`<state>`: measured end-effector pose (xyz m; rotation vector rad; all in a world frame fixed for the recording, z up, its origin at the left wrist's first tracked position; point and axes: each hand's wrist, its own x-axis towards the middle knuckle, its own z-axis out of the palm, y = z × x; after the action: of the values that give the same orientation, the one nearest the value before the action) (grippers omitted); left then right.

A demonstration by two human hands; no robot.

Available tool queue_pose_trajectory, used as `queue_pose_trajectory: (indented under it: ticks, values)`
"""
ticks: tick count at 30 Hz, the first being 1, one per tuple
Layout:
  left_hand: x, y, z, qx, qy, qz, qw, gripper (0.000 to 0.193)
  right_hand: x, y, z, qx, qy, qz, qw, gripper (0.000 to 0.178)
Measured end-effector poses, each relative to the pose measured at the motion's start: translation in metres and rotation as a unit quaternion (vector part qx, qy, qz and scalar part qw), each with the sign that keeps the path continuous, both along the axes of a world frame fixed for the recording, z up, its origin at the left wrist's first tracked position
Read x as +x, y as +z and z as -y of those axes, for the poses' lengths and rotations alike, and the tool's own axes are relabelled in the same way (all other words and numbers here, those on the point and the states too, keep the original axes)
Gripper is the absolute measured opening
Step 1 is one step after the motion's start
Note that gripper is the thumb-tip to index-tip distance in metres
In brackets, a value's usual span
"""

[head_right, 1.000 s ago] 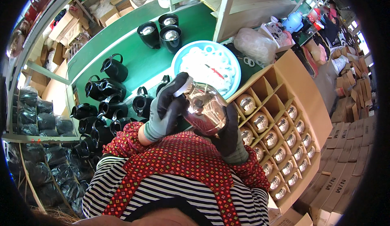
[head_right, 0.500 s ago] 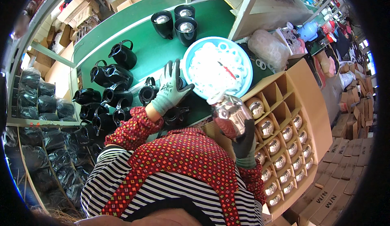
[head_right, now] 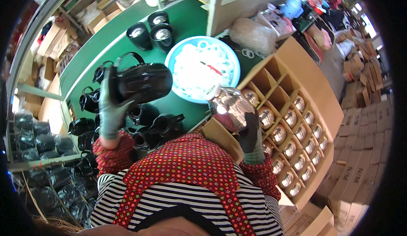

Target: The person assembles black kettles by inserting a silver inner liner into each kettle body and placing a white plastic ring on top. The person handles the kettles one at a time, repeating the same insertion and placement steps throughout the clip.

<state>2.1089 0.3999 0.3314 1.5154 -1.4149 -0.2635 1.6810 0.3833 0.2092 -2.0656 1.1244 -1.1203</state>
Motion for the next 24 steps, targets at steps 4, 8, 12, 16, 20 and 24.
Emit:
queue_pose_trajectory:
  ticks: [4, 8, 12, 16, 20, 24]
  values:
    - [0.001, 0.057, -0.024, -0.008, -0.228, -0.287, 0.930, 0.132, 0.025, 0.024, 0.004, 0.148, 0.028, 0.127, 0.980, 0.075]
    - [-0.032, 0.052, -0.017, -0.047, -0.316, -0.179, 0.931, 0.132, 0.023, -0.004, 0.002, 0.057, 0.041, 0.010, 0.997, 0.071]
    - [-0.062, 0.062, -0.010, -0.017, -0.370, -0.031, 0.929, 0.125, 0.031, -0.010, -0.005, 0.084, 0.049, 0.038, 0.995, 0.067]
    - [-0.090, 0.062, -0.013, -0.002, -0.353, -0.003, 0.936, 0.120, 0.041, 0.019, -0.009, 0.047, 0.081, 0.007, 0.996, 0.064]
    - [-0.100, 0.061, -0.011, 0.000, -0.347, -0.004, 0.938, 0.115, 0.049, 0.054, -0.008, 0.000, 0.109, -0.035, 0.993, 0.061]
    - [-0.104, 0.062, -0.010, -0.003, -0.345, -0.013, 0.938, 0.114, 0.057, 0.074, 0.000, -0.035, 0.139, -0.074, 0.987, 0.059]
